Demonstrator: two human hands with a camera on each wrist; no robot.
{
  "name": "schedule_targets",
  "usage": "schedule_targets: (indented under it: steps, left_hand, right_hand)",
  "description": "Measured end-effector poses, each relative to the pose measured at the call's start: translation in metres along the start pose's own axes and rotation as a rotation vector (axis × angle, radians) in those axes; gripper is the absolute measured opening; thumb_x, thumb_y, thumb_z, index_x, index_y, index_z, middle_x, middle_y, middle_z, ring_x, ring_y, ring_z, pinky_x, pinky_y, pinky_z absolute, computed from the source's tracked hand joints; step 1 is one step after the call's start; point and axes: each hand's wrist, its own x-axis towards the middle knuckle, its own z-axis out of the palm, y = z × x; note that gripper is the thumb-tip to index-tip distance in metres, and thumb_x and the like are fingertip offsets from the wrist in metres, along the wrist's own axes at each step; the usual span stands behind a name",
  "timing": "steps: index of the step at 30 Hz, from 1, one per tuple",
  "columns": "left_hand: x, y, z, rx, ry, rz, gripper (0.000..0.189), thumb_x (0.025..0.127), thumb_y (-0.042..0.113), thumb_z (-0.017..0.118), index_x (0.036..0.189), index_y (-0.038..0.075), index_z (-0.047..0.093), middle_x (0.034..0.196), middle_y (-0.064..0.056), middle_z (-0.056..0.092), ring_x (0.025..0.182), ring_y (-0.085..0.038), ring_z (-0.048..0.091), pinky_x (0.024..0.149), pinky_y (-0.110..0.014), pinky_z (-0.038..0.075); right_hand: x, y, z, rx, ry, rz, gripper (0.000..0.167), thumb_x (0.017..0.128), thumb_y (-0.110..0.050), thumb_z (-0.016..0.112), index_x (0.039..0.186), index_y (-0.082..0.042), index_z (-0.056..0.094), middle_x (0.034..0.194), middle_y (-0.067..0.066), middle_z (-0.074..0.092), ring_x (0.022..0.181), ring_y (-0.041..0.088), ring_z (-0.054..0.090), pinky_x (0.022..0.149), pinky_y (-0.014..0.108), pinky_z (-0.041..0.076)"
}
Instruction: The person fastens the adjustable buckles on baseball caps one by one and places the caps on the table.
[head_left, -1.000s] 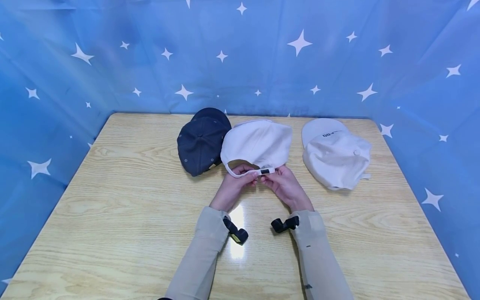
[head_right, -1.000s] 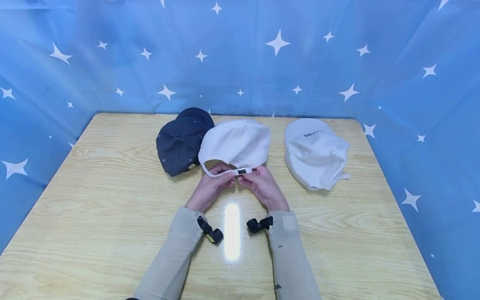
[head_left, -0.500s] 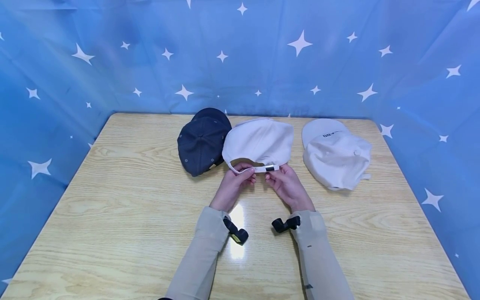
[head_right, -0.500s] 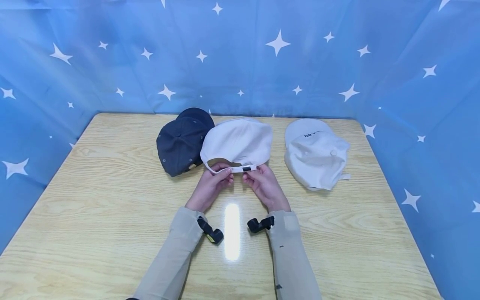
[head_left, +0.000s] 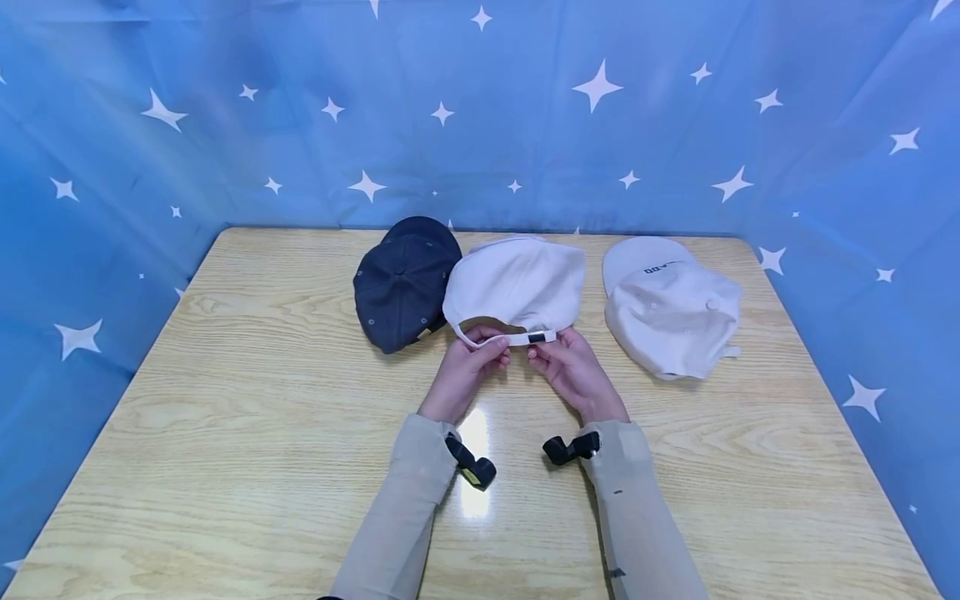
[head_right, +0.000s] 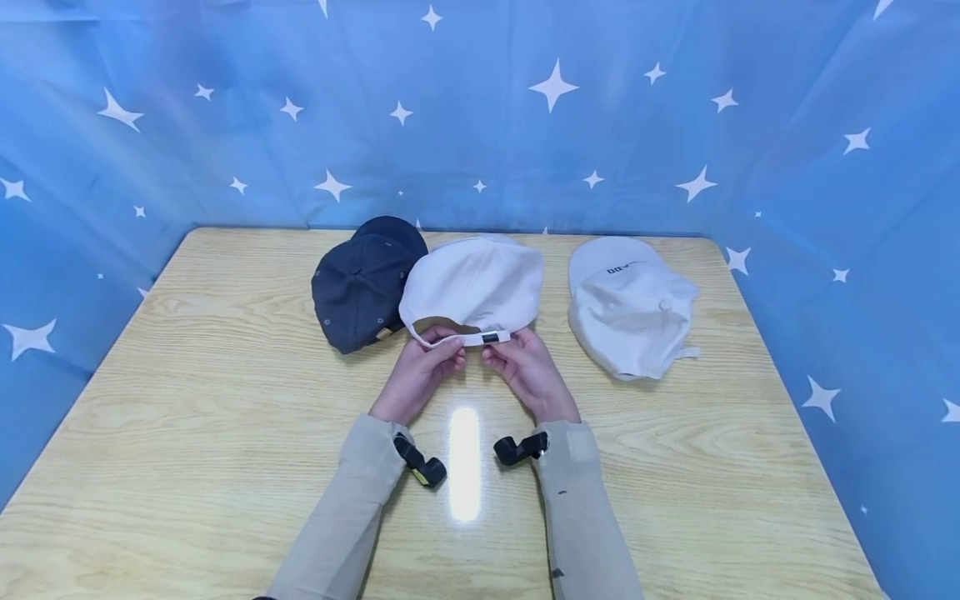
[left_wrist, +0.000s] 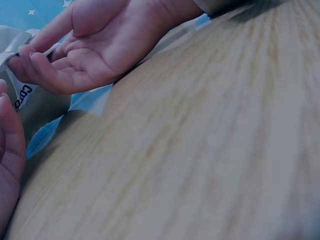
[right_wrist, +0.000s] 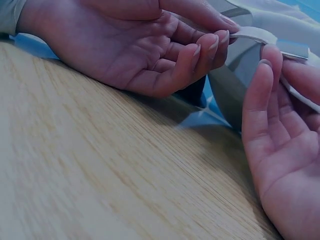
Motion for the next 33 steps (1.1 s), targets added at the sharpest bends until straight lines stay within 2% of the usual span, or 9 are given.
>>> schedule_targets:
  steps: [9,21,33]
  left_hand:
    - [-0.0013,0.0004,-0.0008,0.016,-0.001,-0.004,0.022,0.08,0.015,0.067,0.092,0.004,0.053,0.08,-0.006,0.059,0.071,-0.015,0.058,0.065,-0.024,0.048]
    - [-0.0004,0.0007,0.0001,0.049,-0.012,0.015,0.024,0.079,0.016,0.069,0.092,0.004,0.052,0.082,-0.006,0.058,0.072,-0.015,0.058,0.066,-0.025,0.047]
    - [0.0005,-0.0006,-0.0001,0.047,-0.015,0.015,0.023,0.079,0.015,0.068,0.092,0.004,0.052,0.082,-0.005,0.058,0.071,-0.014,0.057,0.066,-0.025,0.047]
  right_hand:
    - [0.0,0.0021,-0.0009,-0.007,-0.017,0.009,0.021,0.086,0.01,0.047,0.104,-0.002,0.049,0.095,0.009,0.056,0.077,0.016,0.057,0.072,0.023,0.049]
    - [0.0004,0.0016,0.0004,-0.057,0.005,0.021,0.02,0.087,0.012,0.044,0.099,-0.002,0.052,0.091,0.008,0.058,0.076,0.016,0.058,0.072,0.024,0.049]
    - [0.0018,0.0021,0.0008,-0.074,-0.018,0.025,0.021,0.087,0.012,0.044,0.101,-0.001,0.053,0.093,0.009,0.057,0.079,0.017,0.057,0.074,0.024,0.048]
